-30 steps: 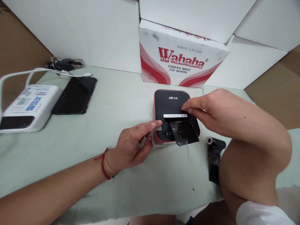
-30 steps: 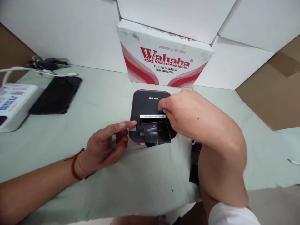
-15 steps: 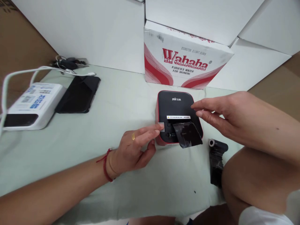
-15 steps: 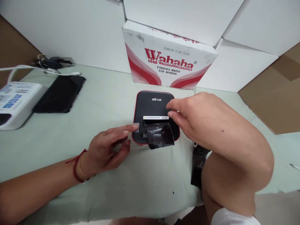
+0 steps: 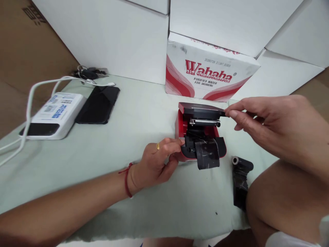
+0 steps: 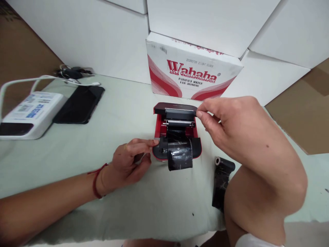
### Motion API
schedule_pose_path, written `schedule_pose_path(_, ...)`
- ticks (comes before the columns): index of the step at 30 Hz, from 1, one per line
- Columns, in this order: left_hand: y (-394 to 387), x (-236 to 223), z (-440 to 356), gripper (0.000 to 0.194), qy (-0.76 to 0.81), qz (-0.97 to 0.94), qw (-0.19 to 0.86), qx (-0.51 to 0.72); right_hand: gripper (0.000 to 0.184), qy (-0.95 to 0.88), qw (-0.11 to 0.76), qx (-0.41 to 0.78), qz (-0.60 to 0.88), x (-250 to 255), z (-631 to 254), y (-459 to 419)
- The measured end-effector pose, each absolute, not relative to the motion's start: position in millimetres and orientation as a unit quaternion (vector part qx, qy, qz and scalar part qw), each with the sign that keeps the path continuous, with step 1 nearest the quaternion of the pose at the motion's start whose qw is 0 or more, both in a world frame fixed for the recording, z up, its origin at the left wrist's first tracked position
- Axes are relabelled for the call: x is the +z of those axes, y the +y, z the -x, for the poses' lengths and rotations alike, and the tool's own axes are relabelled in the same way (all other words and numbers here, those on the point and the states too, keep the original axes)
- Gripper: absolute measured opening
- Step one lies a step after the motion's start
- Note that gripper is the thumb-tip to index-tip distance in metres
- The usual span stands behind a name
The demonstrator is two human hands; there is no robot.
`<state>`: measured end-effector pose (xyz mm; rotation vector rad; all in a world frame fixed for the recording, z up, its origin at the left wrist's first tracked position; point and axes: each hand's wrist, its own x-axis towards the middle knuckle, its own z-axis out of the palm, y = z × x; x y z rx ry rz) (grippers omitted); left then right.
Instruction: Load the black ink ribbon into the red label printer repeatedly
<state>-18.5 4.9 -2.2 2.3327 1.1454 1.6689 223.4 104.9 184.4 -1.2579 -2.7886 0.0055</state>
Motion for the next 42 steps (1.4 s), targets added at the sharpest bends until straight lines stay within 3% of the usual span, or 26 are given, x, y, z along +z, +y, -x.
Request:
schedule_pose_path(3,2.9,-4.2,19.6,0.036,0.379,-0.764,0.006,0.523,0.034,-0.895,0.074,0.006,0.44,180.4,-211.6,101.3)
schedule_pose_path(8,-0.1,-5.9,22.0,0.029,0.389,-0.775,-0.004,0.498,0.03,-0.913,-0.078,0.037,0.399,159.6,-185.6,105.6)
schedule_pose_path(12,-1.8,-7.6,22.9,0.026,0.382,-0.786,0.011,0.486,0.032,-0.898,-0.079,0.045,0.431,140.6,-173.8,127.4)
schedule_pose_path(16,-3.4,-9.3,23.2,0.025,0.383,-0.792,0.016,0.476,0.035,-0.903,-0.14,0.061,0.402,129.2,-170.8,145.2)
schedule_pose_path(21,-3.1,-11.0,22.5,0.024,0.394,-0.794,0.016,0.462,0.039,-0.9,-0.208,-0.007,0.383,127.5,-168.2,141.5)
schedule_pose_path(29,-2.7,-12.2,21.7,0.025,0.383,-0.797,0.023,0.466,0.039,-0.905,-0.152,0.041,0.395,126.4,-171.2,142.4)
schedule_pose_path(36,-3.4,-10.4,22.1,0.026,0.381,-0.801,0.033,0.461,0.041,-0.902,-0.006,0.116,0.416,148.1,-191.5,136.3)
schedule_pose_path(39,-3.5,-10.0,22.6,0.025,0.384,-0.801,0.035,0.457,0.04,-0.902,-0.026,0.085,0.422,142.9,-183.8,135.3)
schedule_pose_path(42,-3.6,-9.8,22.6,0.024,0.385,-0.802,0.037,0.456,0.034,-0.897,-0.111,0.032,0.427,131.0,-170.0,137.0)
